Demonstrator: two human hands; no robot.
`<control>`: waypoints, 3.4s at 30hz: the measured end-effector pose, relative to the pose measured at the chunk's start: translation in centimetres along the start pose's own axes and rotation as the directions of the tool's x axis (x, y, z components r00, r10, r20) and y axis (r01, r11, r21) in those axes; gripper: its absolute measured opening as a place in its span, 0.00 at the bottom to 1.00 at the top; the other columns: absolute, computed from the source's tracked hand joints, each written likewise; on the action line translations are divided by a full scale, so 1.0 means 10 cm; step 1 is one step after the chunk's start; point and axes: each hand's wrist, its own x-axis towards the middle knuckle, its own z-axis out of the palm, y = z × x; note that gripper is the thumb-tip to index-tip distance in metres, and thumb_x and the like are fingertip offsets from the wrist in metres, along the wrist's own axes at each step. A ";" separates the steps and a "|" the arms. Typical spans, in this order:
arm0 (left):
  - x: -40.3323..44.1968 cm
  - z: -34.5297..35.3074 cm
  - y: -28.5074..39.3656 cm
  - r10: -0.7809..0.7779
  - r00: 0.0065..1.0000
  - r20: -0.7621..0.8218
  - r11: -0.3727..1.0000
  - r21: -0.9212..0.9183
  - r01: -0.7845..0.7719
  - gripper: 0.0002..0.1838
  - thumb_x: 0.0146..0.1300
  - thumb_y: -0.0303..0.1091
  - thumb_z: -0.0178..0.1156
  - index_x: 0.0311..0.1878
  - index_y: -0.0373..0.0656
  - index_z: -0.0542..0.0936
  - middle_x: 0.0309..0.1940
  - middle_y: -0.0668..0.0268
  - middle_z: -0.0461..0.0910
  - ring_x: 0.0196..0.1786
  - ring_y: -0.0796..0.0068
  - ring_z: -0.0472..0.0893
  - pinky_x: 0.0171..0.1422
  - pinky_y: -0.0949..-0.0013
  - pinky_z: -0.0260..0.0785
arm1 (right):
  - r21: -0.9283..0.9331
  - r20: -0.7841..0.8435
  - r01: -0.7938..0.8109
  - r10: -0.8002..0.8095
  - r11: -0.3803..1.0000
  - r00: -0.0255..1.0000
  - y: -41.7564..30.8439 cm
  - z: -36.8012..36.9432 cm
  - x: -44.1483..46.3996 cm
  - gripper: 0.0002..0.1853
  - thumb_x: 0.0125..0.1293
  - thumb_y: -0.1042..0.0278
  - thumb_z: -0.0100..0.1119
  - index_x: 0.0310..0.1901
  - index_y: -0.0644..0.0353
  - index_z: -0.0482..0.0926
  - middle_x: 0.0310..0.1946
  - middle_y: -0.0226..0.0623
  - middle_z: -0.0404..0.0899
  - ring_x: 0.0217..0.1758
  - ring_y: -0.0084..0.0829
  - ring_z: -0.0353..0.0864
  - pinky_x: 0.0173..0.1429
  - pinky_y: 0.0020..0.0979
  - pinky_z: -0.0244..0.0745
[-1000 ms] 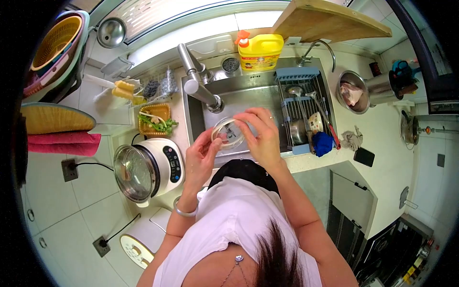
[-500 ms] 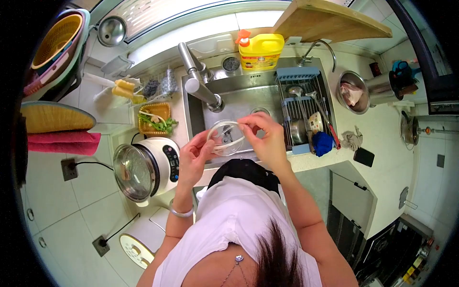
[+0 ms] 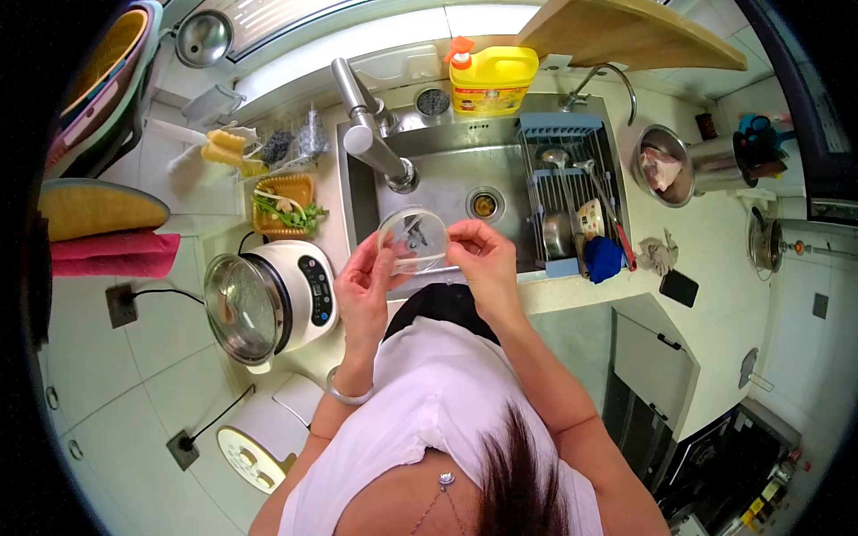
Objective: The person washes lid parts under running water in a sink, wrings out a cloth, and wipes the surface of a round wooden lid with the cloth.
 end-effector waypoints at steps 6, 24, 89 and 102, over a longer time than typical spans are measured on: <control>-0.03 0.04 -0.12 0.077 0.996 -0.034 0.997 -0.022 -0.077 0.20 0.72 0.31 0.56 0.63 0.30 0.71 0.50 0.55 0.82 0.49 0.68 0.84 0.54 0.69 0.80 | 0.259 0.038 -0.184 0.180 0.948 0.983 0.09 0.05 -0.03 0.11 0.62 0.81 0.57 0.46 0.66 0.77 0.38 0.33 0.81 0.39 0.23 0.79 0.44 0.24 0.76; -0.05 0.10 -0.27 0.163 0.980 -0.115 0.985 -0.030 -0.167 0.20 0.72 0.30 0.56 0.63 0.28 0.70 0.51 0.56 0.81 0.52 0.71 0.82 0.56 0.68 0.79 | 0.333 0.017 -0.283 0.294 0.900 0.956 0.06 0.23 -0.08 0.10 0.69 0.71 0.57 0.47 0.67 0.75 0.40 0.35 0.79 0.41 0.25 0.81 0.48 0.28 0.81; 0.17 -0.03 -0.13 -0.054 0.998 -0.045 0.999 -0.008 0.053 0.21 0.72 0.38 0.57 0.61 0.33 0.74 0.47 0.58 0.83 0.43 0.76 0.83 0.43 0.72 0.82 | -0.135 0.035 0.033 -0.028 0.990 0.999 0.07 0.01 0.05 0.05 0.67 0.77 0.59 0.43 0.67 0.77 0.32 0.30 0.79 0.30 0.18 0.77 0.34 0.23 0.76; 0.09 0.12 -0.20 -0.045 0.986 -0.160 0.986 -0.167 0.018 0.22 0.73 0.35 0.55 0.63 0.30 0.71 0.49 0.56 0.81 0.48 0.74 0.82 0.49 0.70 0.82 | 0.276 -0.044 -0.219 0.240 0.936 0.970 0.14 0.20 -0.05 0.07 0.65 0.78 0.55 0.44 0.66 0.76 0.35 0.33 0.79 0.33 0.23 0.80 0.41 0.27 0.81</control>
